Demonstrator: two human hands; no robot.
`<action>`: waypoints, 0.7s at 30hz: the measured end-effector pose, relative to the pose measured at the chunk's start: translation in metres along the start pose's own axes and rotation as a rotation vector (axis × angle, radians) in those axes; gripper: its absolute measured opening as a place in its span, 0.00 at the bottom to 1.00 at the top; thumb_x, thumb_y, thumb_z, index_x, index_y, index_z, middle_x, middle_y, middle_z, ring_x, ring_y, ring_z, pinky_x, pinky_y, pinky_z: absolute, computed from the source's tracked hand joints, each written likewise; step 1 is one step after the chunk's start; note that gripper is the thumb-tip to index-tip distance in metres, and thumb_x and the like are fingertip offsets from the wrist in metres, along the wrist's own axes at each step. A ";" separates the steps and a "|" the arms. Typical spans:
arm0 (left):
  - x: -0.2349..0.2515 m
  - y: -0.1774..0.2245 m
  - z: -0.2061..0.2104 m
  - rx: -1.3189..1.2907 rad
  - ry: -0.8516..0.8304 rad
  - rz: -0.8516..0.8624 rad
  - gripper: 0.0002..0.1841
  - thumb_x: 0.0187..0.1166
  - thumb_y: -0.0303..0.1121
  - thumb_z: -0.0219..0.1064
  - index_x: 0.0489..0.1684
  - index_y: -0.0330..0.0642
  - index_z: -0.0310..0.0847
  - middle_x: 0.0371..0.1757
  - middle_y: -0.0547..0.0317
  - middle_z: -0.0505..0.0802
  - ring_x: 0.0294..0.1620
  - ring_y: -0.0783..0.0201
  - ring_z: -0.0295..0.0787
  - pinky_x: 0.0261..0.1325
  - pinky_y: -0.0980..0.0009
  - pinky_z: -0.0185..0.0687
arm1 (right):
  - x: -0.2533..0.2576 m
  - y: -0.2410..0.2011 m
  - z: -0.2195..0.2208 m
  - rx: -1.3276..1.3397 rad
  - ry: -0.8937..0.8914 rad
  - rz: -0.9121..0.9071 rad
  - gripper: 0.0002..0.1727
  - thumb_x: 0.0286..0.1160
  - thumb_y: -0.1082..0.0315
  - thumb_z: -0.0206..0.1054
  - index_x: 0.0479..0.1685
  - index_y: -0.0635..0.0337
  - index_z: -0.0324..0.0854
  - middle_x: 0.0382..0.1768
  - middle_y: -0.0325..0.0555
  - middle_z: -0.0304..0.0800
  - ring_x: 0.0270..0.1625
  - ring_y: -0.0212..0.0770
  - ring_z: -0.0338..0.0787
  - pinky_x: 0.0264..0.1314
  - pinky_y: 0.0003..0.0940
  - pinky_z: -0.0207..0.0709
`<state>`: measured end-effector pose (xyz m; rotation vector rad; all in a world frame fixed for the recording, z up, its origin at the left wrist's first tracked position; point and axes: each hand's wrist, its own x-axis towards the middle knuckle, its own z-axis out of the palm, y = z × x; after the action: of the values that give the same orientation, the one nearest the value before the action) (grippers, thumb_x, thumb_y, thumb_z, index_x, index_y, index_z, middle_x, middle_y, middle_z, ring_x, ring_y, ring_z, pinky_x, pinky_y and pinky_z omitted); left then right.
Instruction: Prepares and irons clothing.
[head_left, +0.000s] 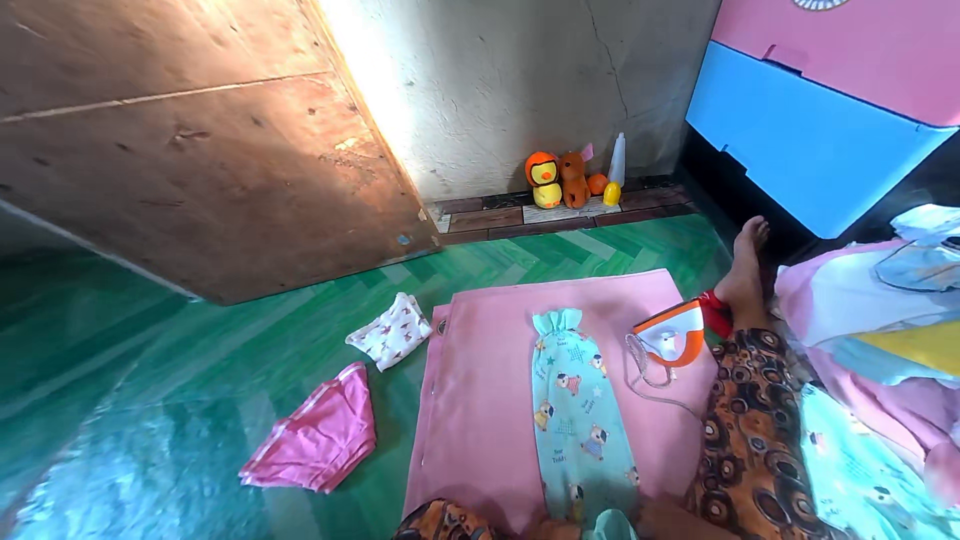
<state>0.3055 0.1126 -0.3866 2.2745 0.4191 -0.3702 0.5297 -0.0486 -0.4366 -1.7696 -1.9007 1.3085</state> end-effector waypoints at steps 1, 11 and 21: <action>0.001 -0.001 -0.001 -0.016 0.003 -0.023 0.20 0.86 0.42 0.63 0.52 0.31 0.90 0.50 0.37 0.95 0.61 0.39 0.91 0.74 0.39 0.74 | 0.002 0.002 0.001 0.002 0.020 -0.006 0.16 0.79 0.63 0.69 0.42 0.72 0.90 0.49 0.67 0.93 0.60 0.70 0.91 0.66 0.72 0.78; 0.007 -0.007 -0.001 -0.108 -0.090 -0.095 0.23 0.89 0.45 0.60 0.57 0.30 0.89 0.53 0.33 0.94 0.62 0.38 0.91 0.71 0.38 0.77 | 0.004 -0.018 -0.037 0.101 -0.260 0.155 0.18 0.87 0.64 0.63 0.53 0.75 0.86 0.52 0.73 0.89 0.61 0.71 0.88 0.67 0.70 0.73; 0.011 -0.003 0.006 -0.159 -0.100 -0.105 0.25 0.85 0.44 0.64 0.72 0.34 0.83 0.64 0.35 0.92 0.69 0.39 0.88 0.76 0.38 0.75 | 0.004 -0.004 -0.022 0.118 -0.227 0.203 0.21 0.83 0.60 0.68 0.65 0.67 0.85 0.60 0.69 0.89 0.67 0.67 0.87 0.72 0.70 0.73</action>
<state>0.3138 0.1124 -0.3966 2.0752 0.5004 -0.4841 0.5414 -0.0352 -0.4230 -1.8622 -1.7442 1.7222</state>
